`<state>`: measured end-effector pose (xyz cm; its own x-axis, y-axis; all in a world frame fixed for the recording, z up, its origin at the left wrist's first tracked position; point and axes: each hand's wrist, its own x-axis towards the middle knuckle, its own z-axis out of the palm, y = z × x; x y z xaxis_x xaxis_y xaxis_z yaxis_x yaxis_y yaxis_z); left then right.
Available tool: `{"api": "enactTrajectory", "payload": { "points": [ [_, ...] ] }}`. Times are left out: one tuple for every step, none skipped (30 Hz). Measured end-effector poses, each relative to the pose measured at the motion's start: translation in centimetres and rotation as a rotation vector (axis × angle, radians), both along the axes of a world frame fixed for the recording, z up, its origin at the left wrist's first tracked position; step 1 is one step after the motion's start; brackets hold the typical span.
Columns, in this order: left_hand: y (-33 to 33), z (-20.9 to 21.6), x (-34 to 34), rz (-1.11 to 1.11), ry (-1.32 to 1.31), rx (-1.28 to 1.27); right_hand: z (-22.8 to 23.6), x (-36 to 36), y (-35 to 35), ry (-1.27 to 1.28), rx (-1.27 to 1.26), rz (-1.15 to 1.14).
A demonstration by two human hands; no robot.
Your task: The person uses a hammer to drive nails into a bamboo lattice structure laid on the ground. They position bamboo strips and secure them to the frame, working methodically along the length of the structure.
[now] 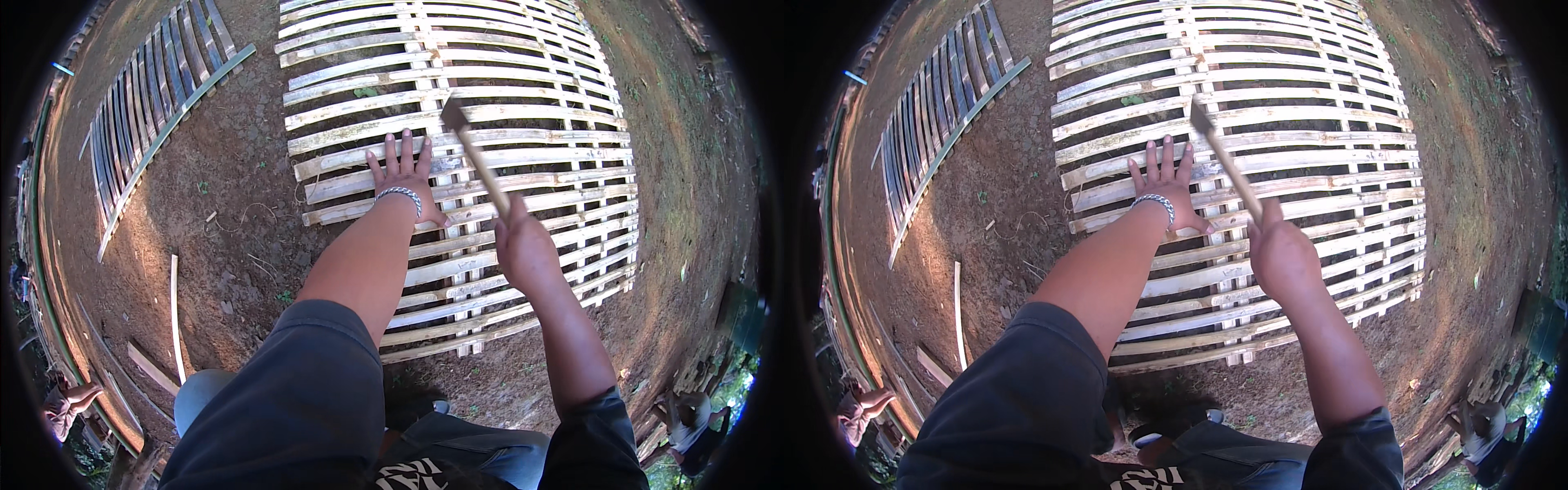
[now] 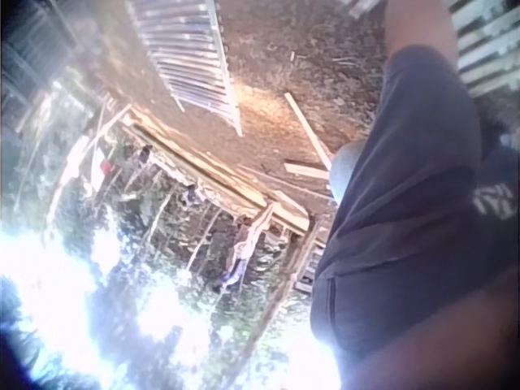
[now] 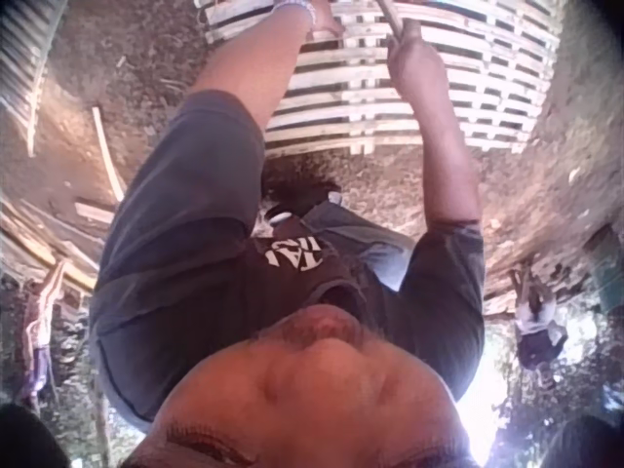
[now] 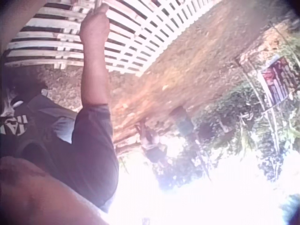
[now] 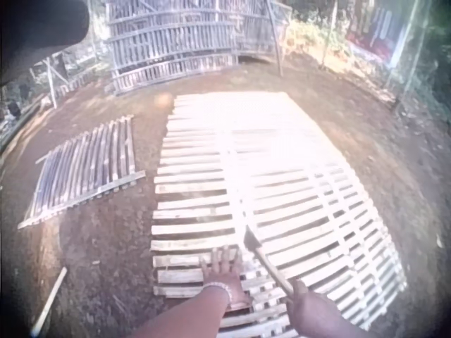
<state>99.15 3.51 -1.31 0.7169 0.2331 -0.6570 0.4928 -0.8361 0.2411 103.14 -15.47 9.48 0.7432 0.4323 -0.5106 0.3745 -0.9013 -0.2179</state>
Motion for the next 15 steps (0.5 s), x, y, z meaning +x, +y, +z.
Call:
{"api": "enactTrajectory", "payload": {
  "points": [
    [-0.1, 0.3, 0.2, 0.002, -0.005, 0.008, -1.8, 0.6, -2.2, 0.082, -0.133, 0.154],
    [0.4, 0.1, -0.5, 0.008, 0.012, 0.016, -1.2, 0.6, -1.2, 0.128, -0.165, 0.168],
    [0.5, 0.1, -0.5, 0.012, 0.007, 0.017, -0.2, 0.7, -0.9, 0.126, -0.153, 0.128],
    [0.6, 0.1, -0.5, 0.016, 0.003, 0.018, 0.6, 0.8, -0.6, 0.125, -0.141, 0.089],
    [1.0, 0.0, -0.2, 0.031, -0.007, 0.036, 0.9, 0.8, -0.1, 0.030, 0.026, 0.067],
    [1.0, -0.1, -0.4, 0.033, -0.011, 0.032, 1.2, 0.3, 0.2, -0.007, 0.177, 0.015],
    [1.0, -0.3, -0.7, 0.036, -0.015, 0.030, 0.9, -0.3, 0.7, -0.042, 0.280, -0.058],
    [0.5, -0.4, -0.8, 0.033, -0.025, 0.010, 0.7, -0.8, 0.7, -0.086, 0.365, -0.136],
    [0.3, -0.4, -0.4, 0.023, -0.026, 0.019, -0.7, -1.5, -0.3, -0.073, 0.288, -0.127],
    [0.2, -0.3, 0.0, 0.015, -0.033, 0.022, -2.2, -2.0, -1.5, -0.060, 0.211, -0.119],
    [0.3, -0.2, -0.1, 0.014, -0.032, 0.029, -2.6, -1.1, -1.5, 0.112, -0.137, 0.038],
    [0.4, -0.1, -0.2, 0.012, -0.031, 0.036, -2.4, -1.0, -1.5, 0.110, -0.151, 0.064],
    [0.5, -0.1, -0.4, 0.032, -0.017, 0.024, -2.2, -1.1, -1.6, 0.106, -0.165, 0.090],
    [0.5, -0.3, -0.7, 0.032, -0.016, 0.025, -2.1, -1.4, -1.3, 0.112, -0.180, 0.118],
    [0.5, -0.4, -0.9, 0.032, -0.014, 0.026, -1.4, -1.2, -0.6, 0.030, 0.012, 0.049]
  ]
}}
